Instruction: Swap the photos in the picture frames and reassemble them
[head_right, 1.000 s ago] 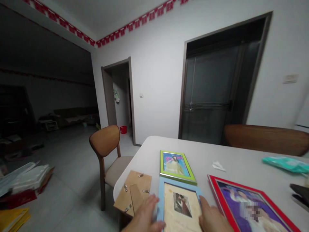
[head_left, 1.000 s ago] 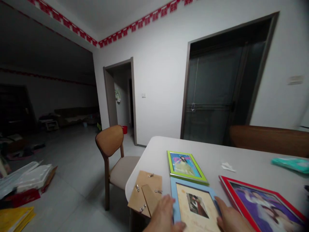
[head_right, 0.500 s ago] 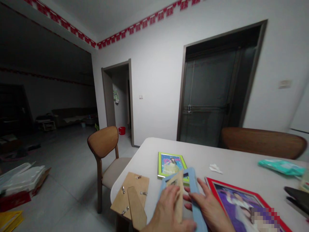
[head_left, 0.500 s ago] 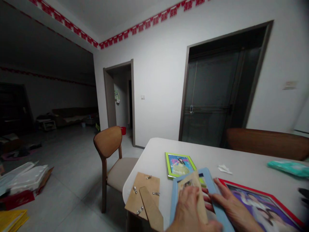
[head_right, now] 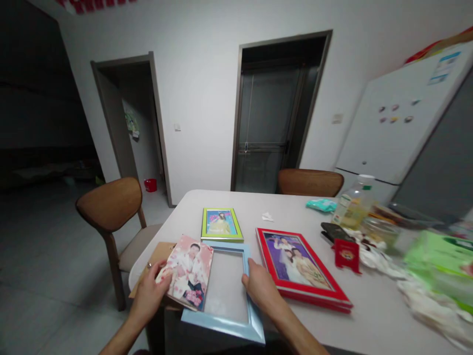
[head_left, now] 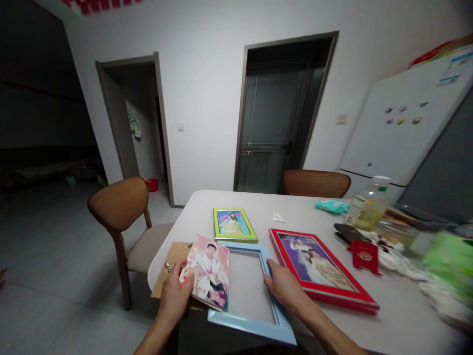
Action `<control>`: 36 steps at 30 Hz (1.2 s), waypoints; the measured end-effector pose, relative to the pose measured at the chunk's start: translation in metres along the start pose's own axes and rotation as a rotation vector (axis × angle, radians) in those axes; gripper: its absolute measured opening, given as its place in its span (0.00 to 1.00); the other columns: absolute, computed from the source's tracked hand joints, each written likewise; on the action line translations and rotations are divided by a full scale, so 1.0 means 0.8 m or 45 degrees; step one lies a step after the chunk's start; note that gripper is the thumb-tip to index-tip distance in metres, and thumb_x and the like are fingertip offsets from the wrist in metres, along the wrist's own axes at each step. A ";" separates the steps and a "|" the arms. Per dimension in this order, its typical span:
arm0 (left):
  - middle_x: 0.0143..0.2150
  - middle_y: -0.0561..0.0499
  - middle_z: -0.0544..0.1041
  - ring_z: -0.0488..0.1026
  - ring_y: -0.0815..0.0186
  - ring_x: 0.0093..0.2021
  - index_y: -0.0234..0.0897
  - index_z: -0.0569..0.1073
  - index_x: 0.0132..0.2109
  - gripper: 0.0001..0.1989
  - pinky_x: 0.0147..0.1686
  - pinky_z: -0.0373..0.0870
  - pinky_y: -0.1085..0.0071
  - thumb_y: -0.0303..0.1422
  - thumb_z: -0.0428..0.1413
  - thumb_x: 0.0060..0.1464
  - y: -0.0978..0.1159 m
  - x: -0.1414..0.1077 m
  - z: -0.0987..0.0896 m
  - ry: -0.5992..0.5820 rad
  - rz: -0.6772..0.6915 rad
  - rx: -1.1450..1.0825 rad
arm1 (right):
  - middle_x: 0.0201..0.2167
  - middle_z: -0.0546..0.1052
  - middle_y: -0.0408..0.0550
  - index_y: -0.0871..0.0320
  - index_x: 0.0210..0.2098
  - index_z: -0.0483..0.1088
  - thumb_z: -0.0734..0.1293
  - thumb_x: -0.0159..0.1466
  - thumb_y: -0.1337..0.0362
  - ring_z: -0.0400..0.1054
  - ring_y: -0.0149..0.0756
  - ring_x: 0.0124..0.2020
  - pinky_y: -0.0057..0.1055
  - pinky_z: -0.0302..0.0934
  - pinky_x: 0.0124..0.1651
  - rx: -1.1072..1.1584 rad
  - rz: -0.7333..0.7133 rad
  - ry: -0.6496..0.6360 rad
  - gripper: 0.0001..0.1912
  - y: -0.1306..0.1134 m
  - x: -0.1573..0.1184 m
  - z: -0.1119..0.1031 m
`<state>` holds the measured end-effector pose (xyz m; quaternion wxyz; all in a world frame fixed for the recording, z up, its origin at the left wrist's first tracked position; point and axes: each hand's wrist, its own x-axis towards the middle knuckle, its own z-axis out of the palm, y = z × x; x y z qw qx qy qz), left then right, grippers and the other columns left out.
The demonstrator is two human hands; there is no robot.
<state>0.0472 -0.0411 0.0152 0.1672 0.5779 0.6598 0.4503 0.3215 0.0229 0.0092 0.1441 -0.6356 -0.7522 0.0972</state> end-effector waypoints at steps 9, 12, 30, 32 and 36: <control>0.45 0.42 0.70 0.64 0.58 0.48 0.30 0.65 0.47 0.19 0.48 0.60 0.61 0.34 0.45 0.48 -0.012 -0.012 0.000 -0.149 0.147 0.489 | 0.37 0.69 0.60 0.67 0.41 0.66 0.57 0.55 0.68 0.64 0.42 0.40 0.34 0.55 0.43 -0.080 -0.081 0.107 0.16 -0.013 0.001 -0.002; 0.51 0.41 0.66 0.60 0.58 0.52 0.29 0.63 0.50 0.21 0.52 0.56 0.60 0.33 0.45 0.47 -0.004 -0.018 0.001 -0.210 0.225 0.492 | 0.41 0.68 0.58 0.66 0.48 0.61 0.57 0.55 0.67 0.63 0.39 0.41 0.34 0.55 0.45 0.215 -0.154 0.191 0.21 -0.034 0.001 0.002; 0.42 0.43 0.74 0.69 0.58 0.45 0.29 0.68 0.44 0.20 0.46 0.64 0.63 0.39 0.48 0.49 0.068 -0.003 0.041 0.114 -0.153 -0.807 | 0.40 0.69 0.52 0.61 0.52 0.55 0.59 0.54 0.58 0.66 0.34 0.36 0.28 0.62 0.33 1.579 0.266 0.078 0.27 -0.114 -0.006 0.006; 0.38 0.42 0.75 0.72 0.57 0.40 0.27 0.69 0.42 0.21 0.40 0.68 0.64 0.42 0.51 0.46 0.072 -0.009 0.055 0.026 -0.340 -1.151 | 0.38 0.71 0.53 0.61 0.53 0.52 0.58 0.55 0.59 0.68 0.35 0.35 0.29 0.63 0.31 1.681 0.420 0.004 0.28 -0.098 -0.009 0.014; 0.44 0.40 0.72 0.69 0.57 0.44 0.28 0.64 0.48 0.25 0.42 0.67 0.65 0.39 0.53 0.44 0.068 -0.024 0.077 -0.131 -0.365 -1.241 | 0.33 0.74 0.50 0.62 0.50 0.55 0.56 0.53 0.64 0.69 0.36 0.29 0.28 0.62 0.26 1.810 0.345 0.026 0.25 -0.070 -0.011 0.010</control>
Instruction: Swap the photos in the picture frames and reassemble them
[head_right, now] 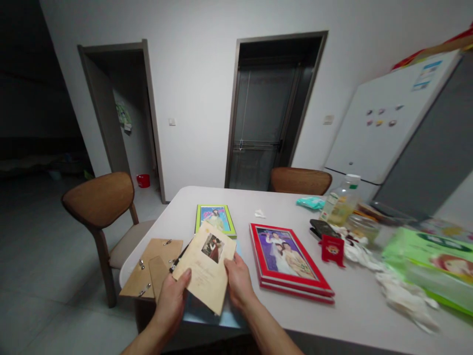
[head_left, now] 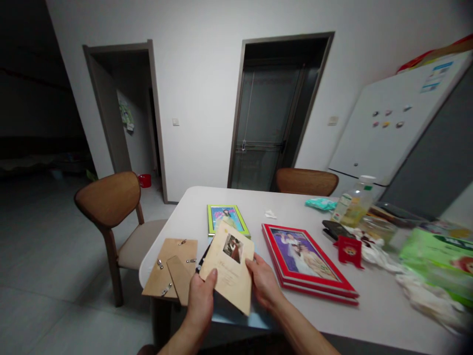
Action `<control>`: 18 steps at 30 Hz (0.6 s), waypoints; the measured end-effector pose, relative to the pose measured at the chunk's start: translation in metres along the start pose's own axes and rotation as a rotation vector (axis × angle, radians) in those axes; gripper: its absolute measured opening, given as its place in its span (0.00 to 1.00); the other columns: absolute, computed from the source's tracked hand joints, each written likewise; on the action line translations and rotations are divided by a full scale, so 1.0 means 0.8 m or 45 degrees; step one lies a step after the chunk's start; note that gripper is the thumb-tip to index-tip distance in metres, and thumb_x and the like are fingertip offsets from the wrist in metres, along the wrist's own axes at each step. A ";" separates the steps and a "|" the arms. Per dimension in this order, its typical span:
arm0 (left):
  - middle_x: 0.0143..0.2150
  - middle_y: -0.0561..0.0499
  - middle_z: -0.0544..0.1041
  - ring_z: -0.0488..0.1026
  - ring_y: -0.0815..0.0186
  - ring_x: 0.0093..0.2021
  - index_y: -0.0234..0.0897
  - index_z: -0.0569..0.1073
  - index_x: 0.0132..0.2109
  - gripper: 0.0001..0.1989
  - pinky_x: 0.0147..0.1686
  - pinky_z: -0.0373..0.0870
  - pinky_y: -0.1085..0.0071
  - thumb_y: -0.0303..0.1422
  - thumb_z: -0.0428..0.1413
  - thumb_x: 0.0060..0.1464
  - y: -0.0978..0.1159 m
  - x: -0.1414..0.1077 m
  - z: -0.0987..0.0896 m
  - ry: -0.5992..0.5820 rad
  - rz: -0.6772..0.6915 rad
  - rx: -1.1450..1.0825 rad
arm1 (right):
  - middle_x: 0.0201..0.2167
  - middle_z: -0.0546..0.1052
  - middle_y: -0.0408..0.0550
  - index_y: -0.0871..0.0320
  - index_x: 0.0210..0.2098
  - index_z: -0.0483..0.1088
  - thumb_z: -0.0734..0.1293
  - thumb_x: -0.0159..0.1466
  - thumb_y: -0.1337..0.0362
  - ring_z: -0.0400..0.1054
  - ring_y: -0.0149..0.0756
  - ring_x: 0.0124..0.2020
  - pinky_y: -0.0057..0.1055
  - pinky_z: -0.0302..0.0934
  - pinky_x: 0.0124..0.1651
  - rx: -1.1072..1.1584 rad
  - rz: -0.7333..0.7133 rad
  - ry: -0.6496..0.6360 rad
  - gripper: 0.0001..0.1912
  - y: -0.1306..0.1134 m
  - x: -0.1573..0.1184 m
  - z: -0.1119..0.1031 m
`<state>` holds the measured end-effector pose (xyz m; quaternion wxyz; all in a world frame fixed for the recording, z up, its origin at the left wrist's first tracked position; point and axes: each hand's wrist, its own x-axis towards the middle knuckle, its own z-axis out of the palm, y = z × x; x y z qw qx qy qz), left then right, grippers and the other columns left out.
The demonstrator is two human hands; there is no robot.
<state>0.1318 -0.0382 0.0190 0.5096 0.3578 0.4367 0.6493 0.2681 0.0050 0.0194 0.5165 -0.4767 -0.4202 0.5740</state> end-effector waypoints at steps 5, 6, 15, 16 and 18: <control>0.55 0.39 0.62 0.58 0.58 0.55 0.29 0.60 0.52 0.27 0.54 0.53 0.62 0.32 0.52 0.42 0.001 -0.007 -0.018 -0.152 0.136 0.727 | 0.29 0.75 0.50 0.63 0.47 0.61 0.56 0.49 0.69 0.69 0.36 0.24 0.28 0.61 0.24 -0.379 0.013 0.067 0.24 -0.009 0.015 -0.041; 0.55 0.39 0.61 0.57 0.58 0.55 0.29 0.61 0.52 0.27 0.55 0.51 0.62 0.30 0.52 0.41 0.001 -0.010 -0.021 -0.239 0.157 0.891 | 0.29 0.75 0.50 0.63 0.47 0.62 0.56 0.49 0.69 0.69 0.36 0.24 0.28 0.61 0.24 -0.481 -0.006 0.081 0.24 -0.008 0.019 -0.046; 0.59 0.39 0.53 0.47 0.57 0.60 0.29 0.60 0.54 0.32 0.58 0.42 0.58 0.37 0.56 0.40 0.004 -0.027 -0.023 -0.707 0.224 1.554 | 0.32 0.75 0.53 0.65 0.46 0.64 0.54 0.51 0.69 0.68 0.36 0.30 0.28 0.59 0.32 -1.125 -0.245 0.155 0.23 0.003 0.040 -0.038; 0.59 0.39 0.52 0.46 0.57 0.60 0.29 0.60 0.54 0.32 0.58 0.42 0.58 0.38 0.55 0.41 0.008 -0.027 -0.021 -0.731 0.222 1.597 | 0.33 0.74 0.53 0.65 0.46 0.64 0.54 0.52 0.69 0.68 0.36 0.31 0.28 0.58 0.34 -1.183 -0.287 0.158 0.22 0.002 0.039 -0.036; 0.60 0.40 0.52 0.46 0.58 0.60 0.30 0.58 0.55 0.32 0.57 0.41 0.57 0.39 0.54 0.42 0.014 -0.027 -0.017 -0.768 0.221 1.677 | 0.35 0.74 0.54 0.65 0.46 0.63 0.54 0.53 0.69 0.67 0.37 0.34 0.28 0.58 0.37 -1.293 -0.399 0.157 0.22 0.001 0.037 -0.034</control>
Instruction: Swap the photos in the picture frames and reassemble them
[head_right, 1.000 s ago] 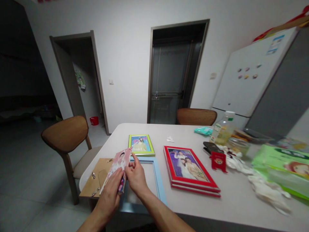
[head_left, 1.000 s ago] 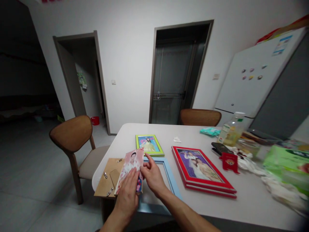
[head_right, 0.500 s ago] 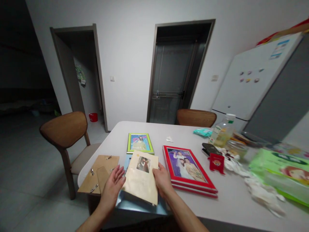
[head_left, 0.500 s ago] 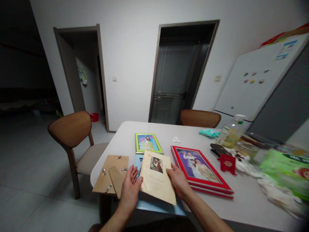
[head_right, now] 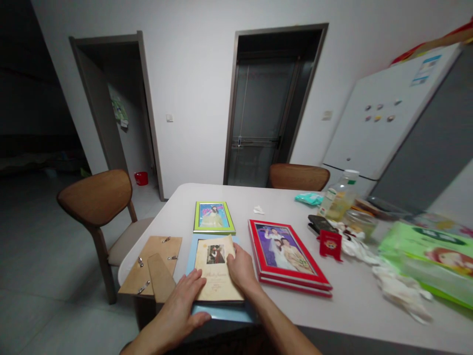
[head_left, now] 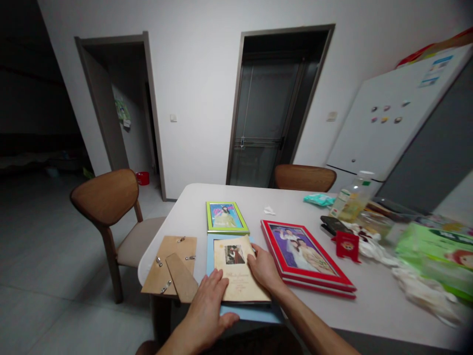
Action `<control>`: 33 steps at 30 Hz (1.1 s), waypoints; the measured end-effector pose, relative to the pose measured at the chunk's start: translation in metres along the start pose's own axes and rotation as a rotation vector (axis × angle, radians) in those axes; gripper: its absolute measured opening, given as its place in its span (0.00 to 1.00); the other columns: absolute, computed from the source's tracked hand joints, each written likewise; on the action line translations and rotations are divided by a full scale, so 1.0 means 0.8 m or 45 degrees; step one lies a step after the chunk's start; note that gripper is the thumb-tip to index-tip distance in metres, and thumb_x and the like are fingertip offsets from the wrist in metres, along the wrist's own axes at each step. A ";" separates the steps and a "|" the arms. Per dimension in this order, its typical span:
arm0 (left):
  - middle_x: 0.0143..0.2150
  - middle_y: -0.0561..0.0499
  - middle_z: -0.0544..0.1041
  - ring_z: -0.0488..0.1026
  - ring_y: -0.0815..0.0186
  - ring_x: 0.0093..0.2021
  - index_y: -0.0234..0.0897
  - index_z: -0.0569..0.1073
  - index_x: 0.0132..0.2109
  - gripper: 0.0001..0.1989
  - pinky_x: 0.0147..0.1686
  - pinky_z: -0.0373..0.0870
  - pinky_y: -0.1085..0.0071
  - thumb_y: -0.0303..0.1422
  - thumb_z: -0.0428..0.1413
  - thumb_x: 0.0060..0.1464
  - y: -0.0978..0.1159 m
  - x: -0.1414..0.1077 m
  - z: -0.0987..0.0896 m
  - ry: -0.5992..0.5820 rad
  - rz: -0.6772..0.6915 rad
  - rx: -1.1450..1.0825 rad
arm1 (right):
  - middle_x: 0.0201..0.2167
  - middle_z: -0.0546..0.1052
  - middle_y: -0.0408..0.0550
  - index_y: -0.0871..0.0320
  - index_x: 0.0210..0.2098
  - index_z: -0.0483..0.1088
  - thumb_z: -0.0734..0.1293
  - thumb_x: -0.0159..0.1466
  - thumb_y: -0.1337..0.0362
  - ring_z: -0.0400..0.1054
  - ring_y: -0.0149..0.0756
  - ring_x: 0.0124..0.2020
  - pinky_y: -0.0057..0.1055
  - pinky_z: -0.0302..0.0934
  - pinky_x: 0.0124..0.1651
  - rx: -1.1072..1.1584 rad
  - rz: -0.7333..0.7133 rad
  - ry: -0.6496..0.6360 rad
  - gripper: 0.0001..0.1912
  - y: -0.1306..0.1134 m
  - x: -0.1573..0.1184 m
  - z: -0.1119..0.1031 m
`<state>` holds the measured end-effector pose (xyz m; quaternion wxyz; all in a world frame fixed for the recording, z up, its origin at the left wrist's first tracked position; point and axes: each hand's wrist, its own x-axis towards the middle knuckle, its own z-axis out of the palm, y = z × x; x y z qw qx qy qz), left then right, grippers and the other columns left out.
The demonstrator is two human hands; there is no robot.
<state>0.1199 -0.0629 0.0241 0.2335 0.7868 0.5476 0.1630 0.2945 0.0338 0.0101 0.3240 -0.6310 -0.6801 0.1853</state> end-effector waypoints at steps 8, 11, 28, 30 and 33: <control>0.60 0.41 0.51 0.45 0.58 0.60 0.32 0.56 0.56 0.33 0.57 0.41 0.56 0.40 0.55 0.43 0.009 0.006 0.002 -0.034 0.027 0.183 | 0.36 0.71 0.58 0.67 0.54 0.53 0.58 0.54 0.67 0.64 0.43 0.39 0.34 0.56 0.42 -0.425 -0.134 0.158 0.28 0.015 -0.005 0.009; 0.60 0.40 0.51 0.46 0.56 0.60 0.31 0.56 0.56 0.36 0.57 0.42 0.55 0.37 0.58 0.39 0.005 0.007 0.010 -0.006 0.051 0.227 | 0.41 0.69 0.57 0.66 0.53 0.54 0.58 0.54 0.67 0.62 0.42 0.43 0.36 0.54 0.47 -0.390 -0.223 0.159 0.27 0.024 -0.005 0.011; 0.54 0.38 0.62 0.55 0.59 0.57 0.37 0.59 0.35 0.17 0.55 0.50 0.53 0.19 0.52 0.35 -0.021 0.000 0.034 0.244 0.249 0.170 | 0.50 0.64 0.51 0.51 0.43 0.67 0.64 0.51 0.53 0.55 0.45 0.51 0.44 0.50 0.48 -0.308 -0.597 -0.393 0.20 -0.001 -0.054 -0.013; 0.55 0.38 0.60 0.54 0.59 0.57 0.36 0.59 0.36 0.18 0.55 0.51 0.54 0.18 0.51 0.35 -0.022 -0.001 0.034 0.251 0.246 0.172 | 0.50 0.63 0.53 0.51 0.44 0.67 0.65 0.49 0.50 0.54 0.47 0.51 0.44 0.49 0.49 -0.281 -0.632 -0.425 0.24 -0.001 -0.056 -0.017; 0.56 0.39 0.59 0.54 0.59 0.57 0.37 0.59 0.36 0.18 0.55 0.51 0.55 0.18 0.50 0.34 -0.022 -0.002 0.033 0.267 0.263 0.198 | 0.49 0.64 0.55 0.53 0.43 0.67 0.66 0.48 0.49 0.54 0.46 0.51 0.44 0.49 0.50 -0.209 -0.701 -0.423 0.26 0.000 -0.061 -0.019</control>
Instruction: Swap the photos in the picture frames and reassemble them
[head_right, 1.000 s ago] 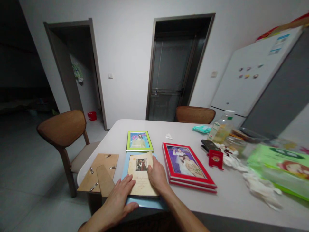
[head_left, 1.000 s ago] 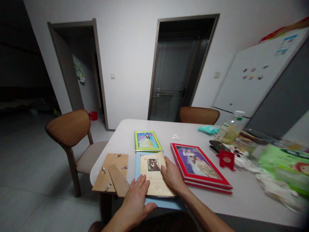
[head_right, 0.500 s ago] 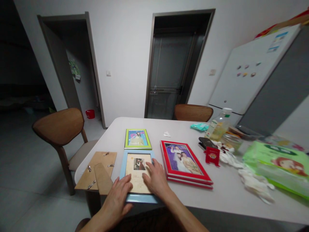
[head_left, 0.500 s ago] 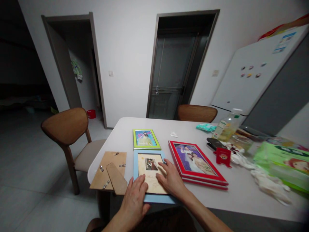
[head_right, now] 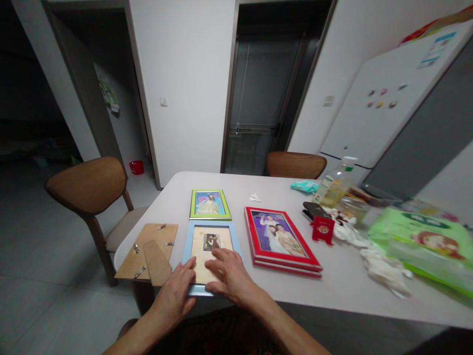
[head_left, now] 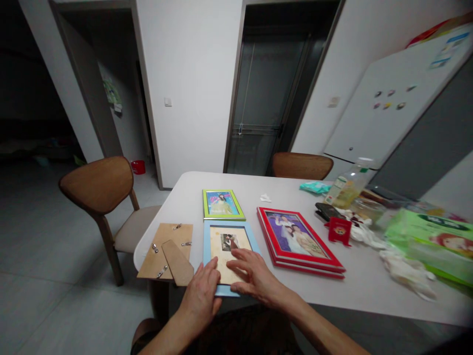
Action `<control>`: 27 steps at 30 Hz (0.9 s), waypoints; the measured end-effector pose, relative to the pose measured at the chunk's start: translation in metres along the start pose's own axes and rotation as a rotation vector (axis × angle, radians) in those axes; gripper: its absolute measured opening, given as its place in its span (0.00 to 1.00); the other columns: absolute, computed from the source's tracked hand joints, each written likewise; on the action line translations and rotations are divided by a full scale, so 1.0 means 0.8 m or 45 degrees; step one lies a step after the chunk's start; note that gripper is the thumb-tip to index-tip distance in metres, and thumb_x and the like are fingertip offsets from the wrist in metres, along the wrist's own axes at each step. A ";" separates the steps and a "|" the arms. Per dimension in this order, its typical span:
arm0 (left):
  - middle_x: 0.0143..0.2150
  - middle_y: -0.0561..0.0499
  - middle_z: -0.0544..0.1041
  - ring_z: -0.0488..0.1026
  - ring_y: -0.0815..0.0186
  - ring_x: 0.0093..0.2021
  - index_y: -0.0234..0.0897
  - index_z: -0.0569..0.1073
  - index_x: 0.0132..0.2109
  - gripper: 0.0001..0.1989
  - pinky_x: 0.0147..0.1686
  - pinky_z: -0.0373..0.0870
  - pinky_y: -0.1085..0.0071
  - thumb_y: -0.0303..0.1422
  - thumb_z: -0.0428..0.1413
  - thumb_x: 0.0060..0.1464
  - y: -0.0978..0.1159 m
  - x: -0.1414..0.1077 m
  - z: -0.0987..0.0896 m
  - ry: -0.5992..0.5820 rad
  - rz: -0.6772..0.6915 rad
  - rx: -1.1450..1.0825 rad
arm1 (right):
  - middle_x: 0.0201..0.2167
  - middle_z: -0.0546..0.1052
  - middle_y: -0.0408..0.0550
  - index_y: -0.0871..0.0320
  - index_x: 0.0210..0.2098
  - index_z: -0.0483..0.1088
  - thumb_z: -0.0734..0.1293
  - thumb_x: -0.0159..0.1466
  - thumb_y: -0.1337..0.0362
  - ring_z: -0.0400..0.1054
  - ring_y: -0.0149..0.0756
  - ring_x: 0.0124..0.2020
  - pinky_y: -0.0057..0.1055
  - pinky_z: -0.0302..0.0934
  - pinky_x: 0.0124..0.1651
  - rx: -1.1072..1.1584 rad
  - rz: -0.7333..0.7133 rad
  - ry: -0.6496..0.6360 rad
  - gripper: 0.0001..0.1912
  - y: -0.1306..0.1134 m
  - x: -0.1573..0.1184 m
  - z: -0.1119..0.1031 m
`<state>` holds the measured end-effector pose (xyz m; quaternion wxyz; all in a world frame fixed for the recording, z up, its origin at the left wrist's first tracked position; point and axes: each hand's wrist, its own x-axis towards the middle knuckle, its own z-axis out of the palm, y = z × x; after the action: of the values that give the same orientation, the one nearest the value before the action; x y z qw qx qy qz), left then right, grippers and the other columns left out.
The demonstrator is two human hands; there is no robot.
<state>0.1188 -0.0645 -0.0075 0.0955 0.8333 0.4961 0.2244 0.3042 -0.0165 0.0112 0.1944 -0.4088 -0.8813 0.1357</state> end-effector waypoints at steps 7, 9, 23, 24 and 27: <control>0.53 0.43 0.63 0.60 0.61 0.54 0.37 0.62 0.36 0.17 0.54 0.54 0.58 0.16 0.48 0.36 -0.002 0.006 -0.006 -0.050 0.015 0.077 | 0.43 0.67 0.55 0.57 0.37 0.69 0.66 0.52 0.60 0.60 0.40 0.44 0.37 0.57 0.45 0.033 -0.046 0.202 0.14 0.002 0.004 0.014; 0.54 0.45 0.63 0.60 0.61 0.53 0.38 0.62 0.37 0.19 0.53 0.55 0.59 0.16 0.48 0.36 -0.002 0.007 -0.008 -0.055 0.018 0.105 | 0.40 0.67 0.53 0.57 0.35 0.70 0.65 0.53 0.61 0.61 0.38 0.43 0.35 0.58 0.43 0.017 -0.082 0.230 0.11 0.000 0.003 0.017; 0.54 0.44 0.62 0.61 0.58 0.52 0.38 0.64 0.37 0.16 0.50 0.60 0.59 0.19 0.52 0.38 0.001 0.005 -0.009 0.020 0.029 0.083 | 0.41 0.68 0.53 0.56 0.38 0.67 0.62 0.56 0.63 0.61 0.38 0.42 0.37 0.58 0.43 -0.354 -0.344 0.227 0.10 0.016 -0.001 -0.003; 0.54 0.44 0.63 0.61 0.58 0.51 0.38 0.64 0.37 0.14 0.49 0.60 0.60 0.21 0.53 0.40 0.001 0.006 -0.011 0.031 0.017 0.052 | 0.40 0.69 0.53 0.57 0.37 0.68 0.61 0.57 0.64 0.62 0.38 0.41 0.37 0.59 0.42 -0.368 -0.360 0.256 0.09 0.015 -0.002 -0.004; 0.51 0.44 0.65 0.63 0.59 0.49 0.37 0.65 0.38 0.12 0.47 0.62 0.61 0.27 0.55 0.43 -0.001 0.015 -0.019 0.076 -0.054 0.008 | 0.40 0.69 0.55 0.58 0.37 0.68 0.59 0.58 0.65 0.62 0.38 0.42 0.37 0.58 0.43 -0.366 -0.325 0.347 0.09 0.014 -0.002 -0.006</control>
<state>0.1161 -0.0545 0.0086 0.0826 0.8159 0.5169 0.2456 0.3146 -0.0102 0.0105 0.2669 -0.3319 -0.9018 -0.0732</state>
